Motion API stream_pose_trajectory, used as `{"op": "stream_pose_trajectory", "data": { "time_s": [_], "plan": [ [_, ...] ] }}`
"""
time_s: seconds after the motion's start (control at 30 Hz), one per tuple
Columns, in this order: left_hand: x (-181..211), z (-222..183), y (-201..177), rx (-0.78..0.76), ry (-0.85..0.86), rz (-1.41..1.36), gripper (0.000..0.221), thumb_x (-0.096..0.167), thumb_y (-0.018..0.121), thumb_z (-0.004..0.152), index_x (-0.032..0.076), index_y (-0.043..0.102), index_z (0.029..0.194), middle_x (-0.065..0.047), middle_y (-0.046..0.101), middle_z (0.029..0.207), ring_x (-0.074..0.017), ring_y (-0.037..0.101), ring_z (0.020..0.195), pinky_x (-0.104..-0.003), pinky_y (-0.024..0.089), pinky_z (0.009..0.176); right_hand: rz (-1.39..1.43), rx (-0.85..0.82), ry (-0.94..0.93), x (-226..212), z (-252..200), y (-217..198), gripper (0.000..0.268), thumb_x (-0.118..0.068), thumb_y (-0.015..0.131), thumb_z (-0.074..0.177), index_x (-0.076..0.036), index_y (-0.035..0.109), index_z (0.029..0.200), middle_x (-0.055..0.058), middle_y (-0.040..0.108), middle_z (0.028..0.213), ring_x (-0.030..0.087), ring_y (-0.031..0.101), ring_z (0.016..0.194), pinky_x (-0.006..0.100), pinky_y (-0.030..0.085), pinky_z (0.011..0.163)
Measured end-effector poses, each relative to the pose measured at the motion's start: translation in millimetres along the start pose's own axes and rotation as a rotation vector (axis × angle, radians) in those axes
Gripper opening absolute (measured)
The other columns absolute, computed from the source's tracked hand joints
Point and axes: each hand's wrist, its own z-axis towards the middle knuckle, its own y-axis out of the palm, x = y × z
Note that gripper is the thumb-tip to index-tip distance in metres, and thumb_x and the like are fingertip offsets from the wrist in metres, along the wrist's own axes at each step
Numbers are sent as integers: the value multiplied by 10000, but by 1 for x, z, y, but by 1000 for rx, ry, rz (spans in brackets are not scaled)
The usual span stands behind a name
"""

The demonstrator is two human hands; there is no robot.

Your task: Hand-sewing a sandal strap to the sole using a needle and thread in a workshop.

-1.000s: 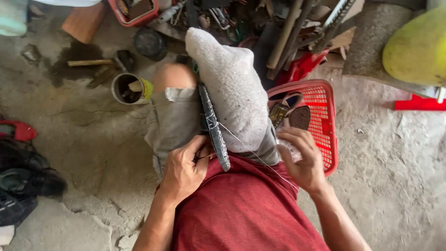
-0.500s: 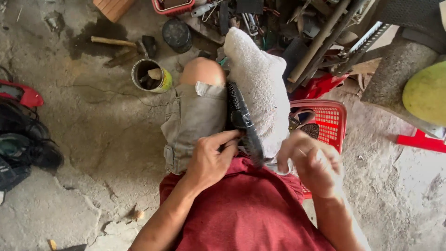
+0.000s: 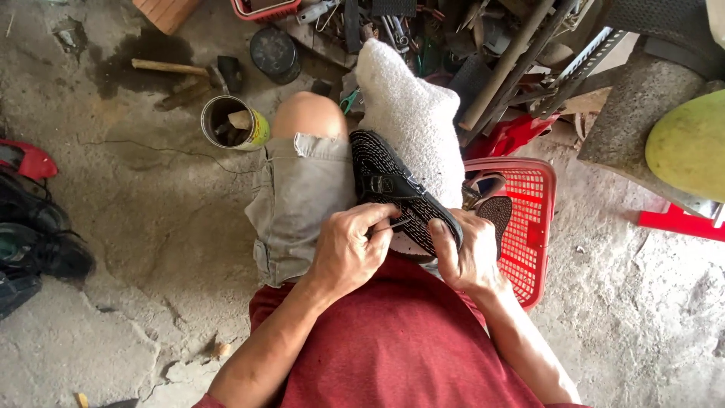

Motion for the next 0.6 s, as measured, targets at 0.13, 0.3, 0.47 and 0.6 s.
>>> {"op": "stream_pose_trajectory", "data": {
  "time_s": [0.13,0.3,0.47,0.6],
  "plan": [
    [10,2,-9,-15,11,34,250,-72,564,889,-3,774,1007,-212,764,839,-398,763,824,-447,625,681,-25,19,143,-4,-10,0,528,-412,460,1051,-108,552,629,97,542,546,302,556,483,383,450,499],
    [37,-1,-27,-64,-10,335,412,-5,632,908,-7,627,1320,-285,687,947,-473,704,809,-586,597,635,202,205,909,-84,25,-19,671,-565,530,995,-22,614,1380,338,585,1339,429,537,1325,514,332,1225],
    [35,-17,-29,-152,12,310,366,-8,534,988,18,607,1346,-249,657,1020,-454,698,833,-540,619,642,767,341,709,-34,16,-15,511,-368,503,1044,122,619,1133,369,671,1046,443,688,916,574,558,794],
    [35,-21,-21,-202,25,386,408,105,565,1005,196,665,1389,-92,706,881,-280,707,623,-410,596,508,1045,412,593,-12,12,-11,466,-270,500,1072,174,635,1033,381,704,922,464,752,748,601,646,610]
  ]
}}
